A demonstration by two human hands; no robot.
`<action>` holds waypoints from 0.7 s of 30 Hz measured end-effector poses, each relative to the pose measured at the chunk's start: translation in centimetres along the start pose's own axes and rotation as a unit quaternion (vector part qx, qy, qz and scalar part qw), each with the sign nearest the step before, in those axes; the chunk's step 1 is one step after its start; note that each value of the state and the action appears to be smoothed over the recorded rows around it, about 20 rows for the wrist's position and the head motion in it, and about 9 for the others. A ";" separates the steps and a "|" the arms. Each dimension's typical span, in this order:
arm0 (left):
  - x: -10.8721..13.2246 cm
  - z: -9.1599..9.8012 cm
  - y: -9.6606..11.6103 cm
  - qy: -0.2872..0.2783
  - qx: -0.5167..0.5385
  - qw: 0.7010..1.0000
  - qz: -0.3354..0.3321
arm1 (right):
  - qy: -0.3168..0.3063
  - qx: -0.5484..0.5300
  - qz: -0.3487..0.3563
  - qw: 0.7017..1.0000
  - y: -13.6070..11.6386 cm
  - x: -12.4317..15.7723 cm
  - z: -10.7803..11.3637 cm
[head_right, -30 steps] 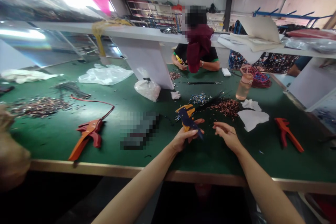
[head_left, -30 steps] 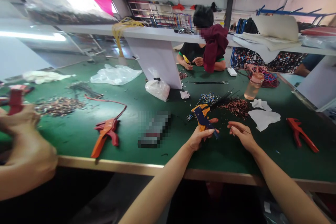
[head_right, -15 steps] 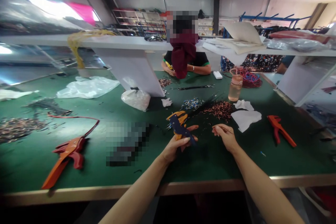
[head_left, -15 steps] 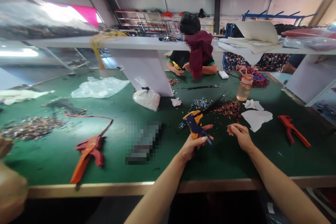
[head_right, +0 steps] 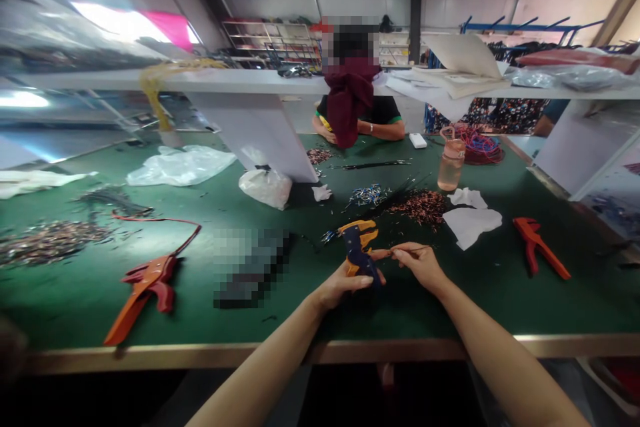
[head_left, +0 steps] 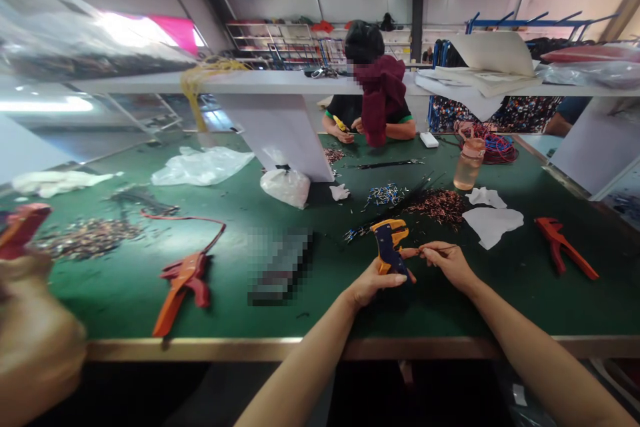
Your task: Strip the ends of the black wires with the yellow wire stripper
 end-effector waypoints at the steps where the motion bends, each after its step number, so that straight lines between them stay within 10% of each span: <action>1: 0.0 -0.1 0.0 -0.002 0.000 1.000 0.004 | 0.006 0.005 0.006 1.000 -0.1 0.0 0.1; 21: 0.1 0.5 1.2 0.056 0.065 0.996 -0.028 | 0.116 0.065 0.061 0.989 -1.3 0.0 1.6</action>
Point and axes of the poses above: each hand's wrist, its own x-axis away from the middle knuckle, its own z-axis out of the back of the hand, y = z × x, the point moved 6 cm from there along -x, towards the middle knuckle, and after that the axes turned 6 degrees about z, right-handed, at the moved point
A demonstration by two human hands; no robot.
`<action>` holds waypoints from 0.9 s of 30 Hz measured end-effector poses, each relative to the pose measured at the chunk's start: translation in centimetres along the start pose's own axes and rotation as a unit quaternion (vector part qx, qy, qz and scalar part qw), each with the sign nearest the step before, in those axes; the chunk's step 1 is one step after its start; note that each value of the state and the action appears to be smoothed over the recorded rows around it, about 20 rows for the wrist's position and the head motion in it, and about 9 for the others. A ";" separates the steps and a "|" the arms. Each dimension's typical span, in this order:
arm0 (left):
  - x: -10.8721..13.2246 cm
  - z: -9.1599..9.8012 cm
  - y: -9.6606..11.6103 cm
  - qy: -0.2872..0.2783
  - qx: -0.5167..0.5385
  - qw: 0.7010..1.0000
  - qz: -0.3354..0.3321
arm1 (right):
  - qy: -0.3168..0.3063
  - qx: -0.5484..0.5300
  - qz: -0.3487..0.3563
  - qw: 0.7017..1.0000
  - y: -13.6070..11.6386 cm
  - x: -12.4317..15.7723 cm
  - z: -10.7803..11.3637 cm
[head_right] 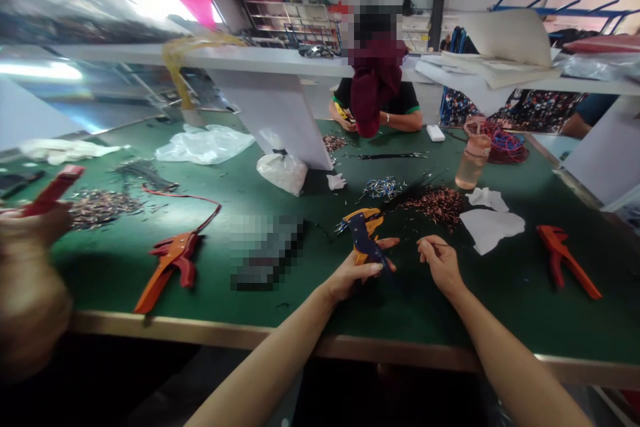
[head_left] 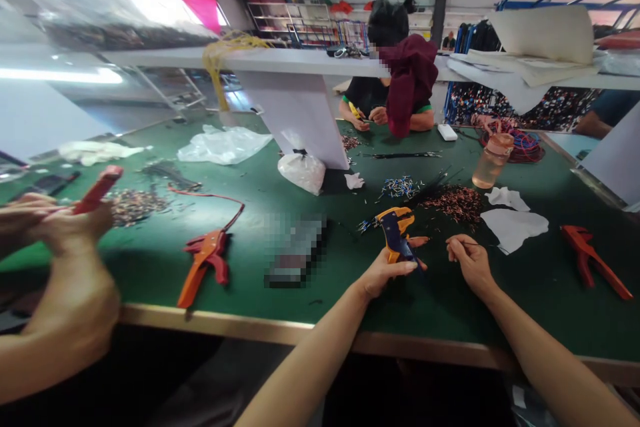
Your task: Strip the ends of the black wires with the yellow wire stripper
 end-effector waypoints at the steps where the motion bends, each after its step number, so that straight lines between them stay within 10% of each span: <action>1: 0.0 0.0 -0.1 0.000 0.005 1.000 0.002 | -0.010 0.003 -0.007 1.000 0.0 0.1 -0.2; 27: 0.0 0.4 -1.3 0.006 -0.035 0.999 0.017 | -0.088 0.014 0.010 0.996 -0.9 1.4 -1.7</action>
Point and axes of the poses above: each hand's wrist, its own x-axis away from the middle knuckle, its own z-axis out of the back of the hand, y = z × x, the point moved 6 cm from there along -x, towards the middle knuckle, and after that the axes turned 6 degrees about z, right-handed, at the moved point
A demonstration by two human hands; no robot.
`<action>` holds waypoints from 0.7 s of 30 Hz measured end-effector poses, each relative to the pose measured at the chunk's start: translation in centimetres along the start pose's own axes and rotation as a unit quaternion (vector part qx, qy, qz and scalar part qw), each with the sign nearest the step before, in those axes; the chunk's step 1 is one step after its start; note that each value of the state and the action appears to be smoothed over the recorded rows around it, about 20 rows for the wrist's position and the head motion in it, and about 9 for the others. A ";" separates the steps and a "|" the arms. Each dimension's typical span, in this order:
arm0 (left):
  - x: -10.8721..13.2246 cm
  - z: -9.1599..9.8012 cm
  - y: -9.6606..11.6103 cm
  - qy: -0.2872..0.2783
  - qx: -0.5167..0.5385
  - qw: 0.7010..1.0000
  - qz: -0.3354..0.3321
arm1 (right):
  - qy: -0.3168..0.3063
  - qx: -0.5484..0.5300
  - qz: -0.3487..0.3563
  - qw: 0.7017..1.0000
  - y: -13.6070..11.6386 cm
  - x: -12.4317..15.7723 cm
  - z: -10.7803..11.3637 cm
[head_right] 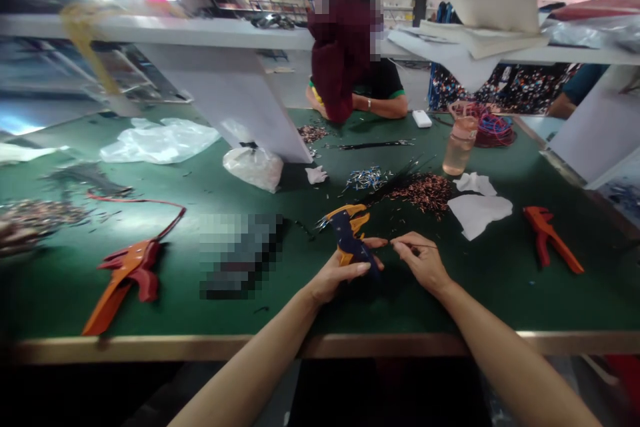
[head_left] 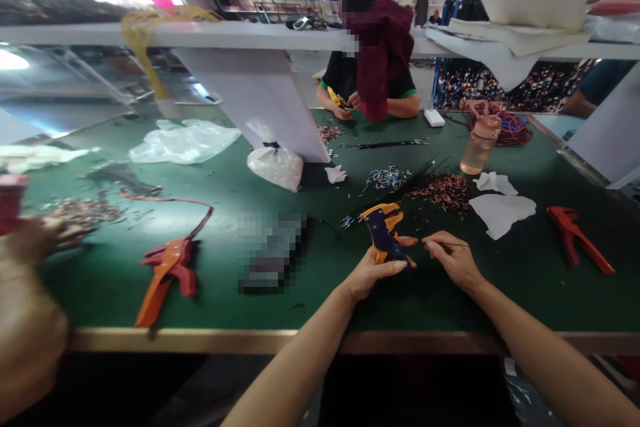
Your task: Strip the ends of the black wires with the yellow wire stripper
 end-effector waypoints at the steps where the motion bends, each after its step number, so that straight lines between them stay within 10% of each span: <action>1: -0.1 0.1 -0.2 -0.003 -0.003 1.000 -0.001 | -0.002 -0.002 -0.006 1.000 0.2 0.0 -0.1; 14: 1.5 -0.4 0.3 0.041 -0.047 0.997 0.038 | -0.044 0.009 0.061 0.997 -0.6 0.3 -1.0; 21: 1.8 0.1 0.5 0.103 -0.035 0.993 0.045 | -0.080 0.089 0.118 0.986 -5.0 -2.6 -0.5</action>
Point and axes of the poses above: each hand's wrist, its own x-axis away from the middle knuckle, its own z-axis out of the back of the hand, y = z × x, the point moved 6 cm from there along -x, towards the middle knuckle, and after that the axes turned 6 degrees about z, right-handed, at the moved point
